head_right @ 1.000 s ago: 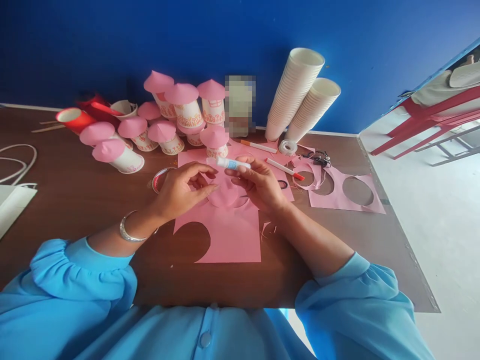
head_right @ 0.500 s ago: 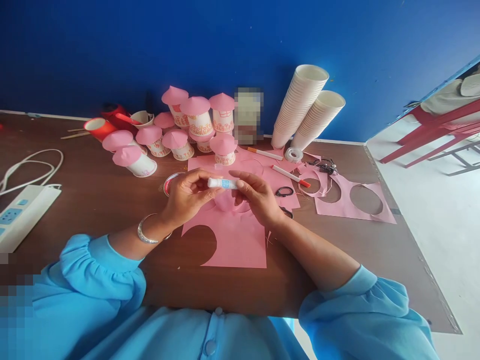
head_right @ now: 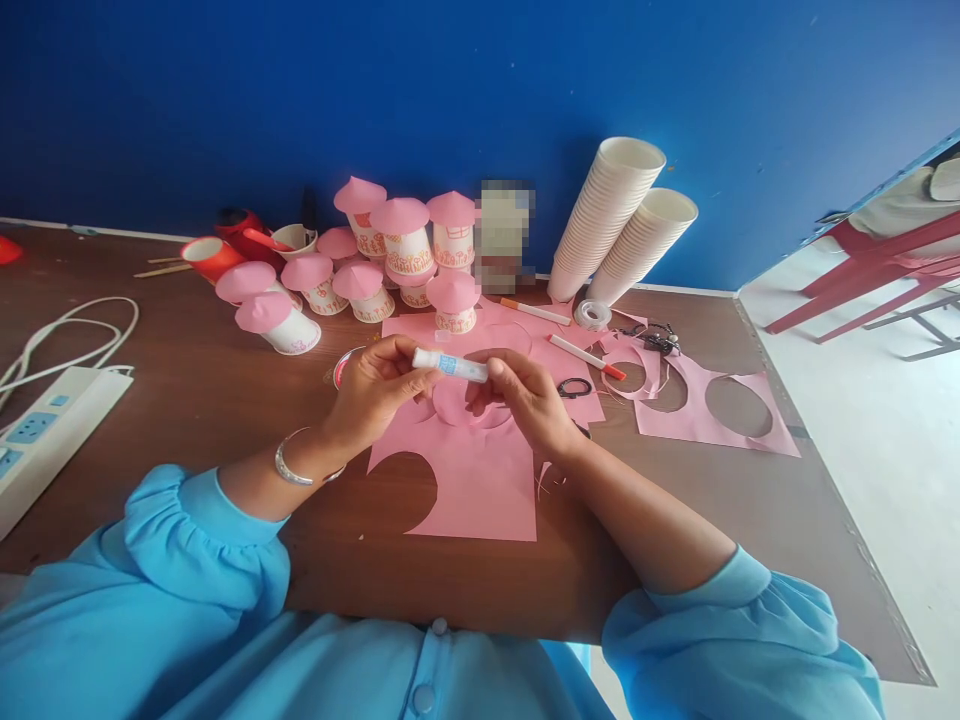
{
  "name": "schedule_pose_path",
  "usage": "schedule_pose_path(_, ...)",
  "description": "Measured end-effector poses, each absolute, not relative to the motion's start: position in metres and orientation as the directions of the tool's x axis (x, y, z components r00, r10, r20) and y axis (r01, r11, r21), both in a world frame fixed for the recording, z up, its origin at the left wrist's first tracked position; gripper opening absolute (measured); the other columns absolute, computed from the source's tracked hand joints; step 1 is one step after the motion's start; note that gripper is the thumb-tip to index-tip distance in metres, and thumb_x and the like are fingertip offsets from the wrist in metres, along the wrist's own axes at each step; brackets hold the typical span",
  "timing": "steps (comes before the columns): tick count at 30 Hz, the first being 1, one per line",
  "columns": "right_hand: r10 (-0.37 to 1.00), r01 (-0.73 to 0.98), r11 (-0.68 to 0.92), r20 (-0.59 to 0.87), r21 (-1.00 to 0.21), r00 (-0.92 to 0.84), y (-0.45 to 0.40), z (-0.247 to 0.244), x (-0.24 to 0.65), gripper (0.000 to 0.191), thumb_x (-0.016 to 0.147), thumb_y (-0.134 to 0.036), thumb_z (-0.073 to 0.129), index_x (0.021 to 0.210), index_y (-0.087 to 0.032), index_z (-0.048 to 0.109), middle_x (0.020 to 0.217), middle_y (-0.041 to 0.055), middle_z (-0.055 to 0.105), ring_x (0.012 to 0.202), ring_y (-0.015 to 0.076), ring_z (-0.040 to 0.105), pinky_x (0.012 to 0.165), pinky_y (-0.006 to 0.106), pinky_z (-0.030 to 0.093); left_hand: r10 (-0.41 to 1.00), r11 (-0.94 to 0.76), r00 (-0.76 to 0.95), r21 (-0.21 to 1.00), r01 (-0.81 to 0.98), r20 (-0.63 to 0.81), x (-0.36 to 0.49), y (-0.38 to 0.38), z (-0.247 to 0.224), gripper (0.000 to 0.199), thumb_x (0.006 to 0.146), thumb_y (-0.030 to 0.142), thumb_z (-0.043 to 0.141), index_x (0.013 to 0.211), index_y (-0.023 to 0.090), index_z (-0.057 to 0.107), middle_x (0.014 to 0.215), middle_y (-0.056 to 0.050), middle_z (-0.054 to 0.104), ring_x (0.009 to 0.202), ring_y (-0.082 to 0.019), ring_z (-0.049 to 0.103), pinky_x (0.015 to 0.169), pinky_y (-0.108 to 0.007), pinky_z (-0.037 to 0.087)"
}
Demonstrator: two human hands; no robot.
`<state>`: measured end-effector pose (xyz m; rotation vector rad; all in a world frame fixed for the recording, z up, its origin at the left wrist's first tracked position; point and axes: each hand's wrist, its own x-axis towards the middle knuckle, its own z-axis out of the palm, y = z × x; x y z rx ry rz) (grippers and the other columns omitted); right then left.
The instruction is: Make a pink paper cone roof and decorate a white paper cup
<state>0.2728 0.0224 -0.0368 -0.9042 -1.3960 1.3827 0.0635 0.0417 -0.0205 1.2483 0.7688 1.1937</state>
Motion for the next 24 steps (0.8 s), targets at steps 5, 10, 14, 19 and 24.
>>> schedule_pose_path(5,0.978,-0.233,0.017,0.064,-0.972,-0.198,0.0248,-0.0394,0.2701,0.032,0.085,-0.049,0.082,0.097,-0.021,0.072,0.082,0.0018,0.075,0.073,0.0166,0.073,0.074,0.034,0.062,0.929,-0.219,0.264,0.961,-0.17,0.259,0.0605,0.0422,-0.019,0.033,0.072,0.038,0.092,0.086,0.018,0.069,0.072,0.002,0.069,0.059,-0.009,0.061,0.057,-0.024,0.054)
schedule_pose_path(10,0.986,-0.149,0.114,0.13,-0.982,-0.102,0.024,-0.0408,0.2677,0.03,0.08,-0.043,0.087,0.095,-0.023,0.07,0.087,0.001,0.075,0.08,0.0166,0.072,0.077,0.034,0.061,0.93,-0.213,0.267,0.962,-0.17,0.253,0.0597,0.0437,-0.0219,0.034,0.071,0.038,0.092,0.087,0.018,0.07,0.074,0.002,0.071,0.059,-0.01,0.063,0.058,-0.025,0.054)
schedule_pose_path(14,0.983,-0.204,0.029,0.064,-0.979,-0.171,0.0266,-0.0403,0.2693,0.04,0.075,-0.047,0.09,0.1,-0.023,0.071,0.089,0.0012,0.075,0.079,0.016,0.072,0.075,0.032,0.062,0.935,-0.196,0.264,0.965,-0.172,0.237,0.0596,0.044,-0.0233,0.034,0.07,0.036,0.093,0.087,0.018,0.07,0.077,0.001,0.073,0.061,-0.01,0.063,0.06,-0.025,0.055)
schedule_pose_path(19,0.968,-0.28,-0.105,-0.034,-0.954,-0.247,0.0284,-0.0414,0.2733,0.039,0.081,-0.053,0.084,0.098,-0.02,0.073,0.08,0.0029,0.077,0.066,0.014,0.072,0.067,0.03,0.062,0.932,-0.195,0.27,0.962,-0.191,0.243,0.0605,0.0437,-0.0231,0.032,0.069,0.032,0.094,0.087,0.018,0.071,0.074,0.002,0.071,0.062,-0.009,0.064,0.061,-0.024,0.056)
schedule_pose_path(24,0.991,-0.175,0.08,0.097,-0.981,-0.092,0.0239,-0.0392,0.2695,0.035,0.076,-0.046,0.09,0.095,-0.022,0.073,0.083,0.0009,0.074,0.074,0.016,0.071,0.072,0.033,0.062,0.94,-0.166,0.268,0.969,-0.182,0.211,0.0618,0.0434,-0.0214,0.034,0.07,0.036,0.093,0.086,0.019,0.069,0.068,0.004,0.067,0.057,-0.009,0.061,0.055,-0.024,0.053)
